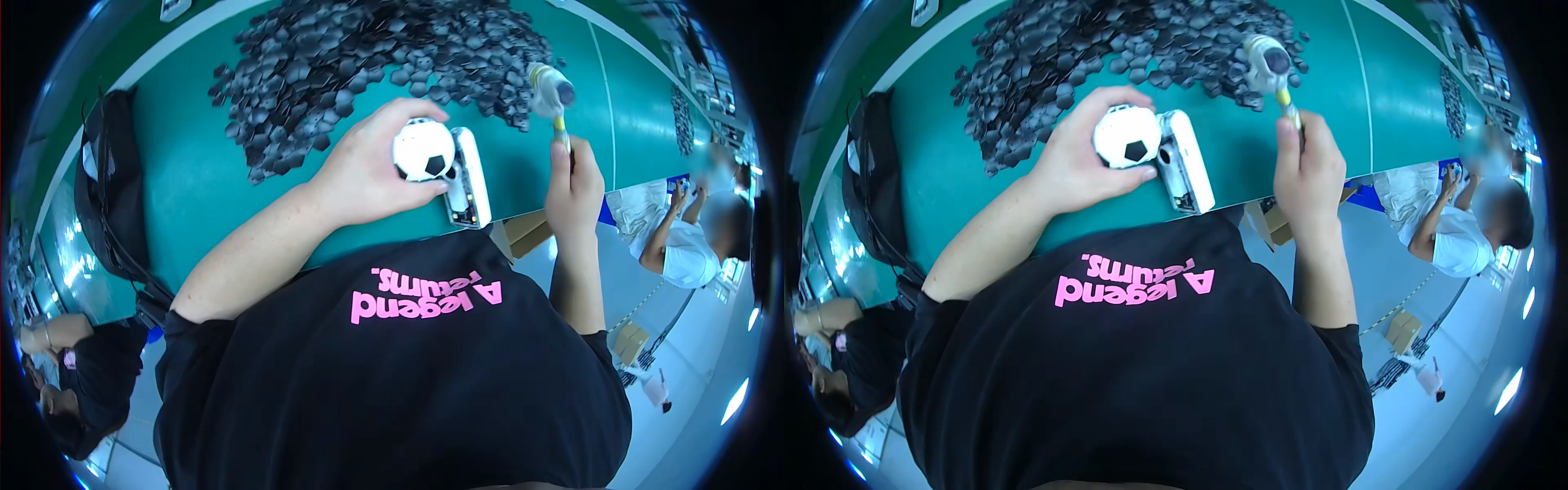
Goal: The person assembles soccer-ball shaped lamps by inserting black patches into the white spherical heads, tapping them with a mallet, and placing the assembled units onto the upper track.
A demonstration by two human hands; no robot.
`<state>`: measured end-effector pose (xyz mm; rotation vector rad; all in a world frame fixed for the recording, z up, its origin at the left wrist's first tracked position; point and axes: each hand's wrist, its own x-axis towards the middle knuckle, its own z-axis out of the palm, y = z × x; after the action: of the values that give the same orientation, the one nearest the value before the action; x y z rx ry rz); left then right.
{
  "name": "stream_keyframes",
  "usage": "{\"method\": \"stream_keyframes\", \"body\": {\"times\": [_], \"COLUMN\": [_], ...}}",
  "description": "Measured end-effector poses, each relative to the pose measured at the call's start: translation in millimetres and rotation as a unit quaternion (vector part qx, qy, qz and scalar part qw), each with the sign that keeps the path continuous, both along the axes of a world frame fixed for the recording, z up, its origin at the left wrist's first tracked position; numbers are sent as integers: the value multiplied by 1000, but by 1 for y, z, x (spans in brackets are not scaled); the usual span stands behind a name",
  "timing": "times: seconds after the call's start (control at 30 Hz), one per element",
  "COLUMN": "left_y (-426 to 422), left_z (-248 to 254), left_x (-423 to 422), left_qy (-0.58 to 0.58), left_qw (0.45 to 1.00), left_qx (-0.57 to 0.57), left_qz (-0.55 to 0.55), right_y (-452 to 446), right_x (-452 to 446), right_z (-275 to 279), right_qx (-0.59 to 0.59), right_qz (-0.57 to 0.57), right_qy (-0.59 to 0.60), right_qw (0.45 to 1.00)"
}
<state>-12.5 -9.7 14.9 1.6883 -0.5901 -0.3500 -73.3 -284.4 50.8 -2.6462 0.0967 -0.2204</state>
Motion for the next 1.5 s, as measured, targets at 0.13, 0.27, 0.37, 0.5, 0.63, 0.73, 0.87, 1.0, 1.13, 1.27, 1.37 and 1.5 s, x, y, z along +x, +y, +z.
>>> {"method": "stream_keyframes", "body": {"times": [0.13, 0.27, 0.37, 0.5, 0.63, 0.73, 0.87, 1.0, 1.13, 1.27, 1.37, 1.5], "left_y": [-2, 0, 12, 9, 2, 5, 3, 5, 8, 7, 4, 6], "left_z": [-12, -7, -13, -21, -18, -24, -15, -10, -4, -12, -11, -7], "left_x": [-6, -7, -2, 2, -1, -2, -4, 0, 2, 4, 2, 4], "left_qy": [-7, -34, -95, -116, -16, -6, 33, 23, 24, -8, 23, 73], "left_qw": [991, 972, 980, 989, 997, 996, 990, 993, 996, 996, 991, 991], "left_qx": [-125, -234, -168, -2, -3, -57, -137, -117, -81, -79, -125, -114], "left_qz": [37, 5, 51, 87, 79, 67, 29, 12, 23, 25, 33, 20], "right_y": [-53, -78, -66, -36, -18, -17, -12, -5, 21, 43, 58, 76], "right_x": [19, 23, 24, 26, 29, 33, 36, 46, 40, 43, 45, 36], "right_z": [-20, -22, -19, -10, -12, -16, -6, -6, 9, 30, 45, 57], "right_qx": [-66, -142, -234, -57, -56, -52, -12, 28, 161, 110, 144, 166], "right_qz": [-158, -192, -148, 123, 121, 138, 134, 142, 77, 217, 300, 317], "right_qy": [-21, -41, -110, -109, -60, -101, -166, -196, -52, -69, -76, 2], "right_qw": [985, 970, 954, 985, 989, 984, 977, 970, 983, 968, 940, 934]}}
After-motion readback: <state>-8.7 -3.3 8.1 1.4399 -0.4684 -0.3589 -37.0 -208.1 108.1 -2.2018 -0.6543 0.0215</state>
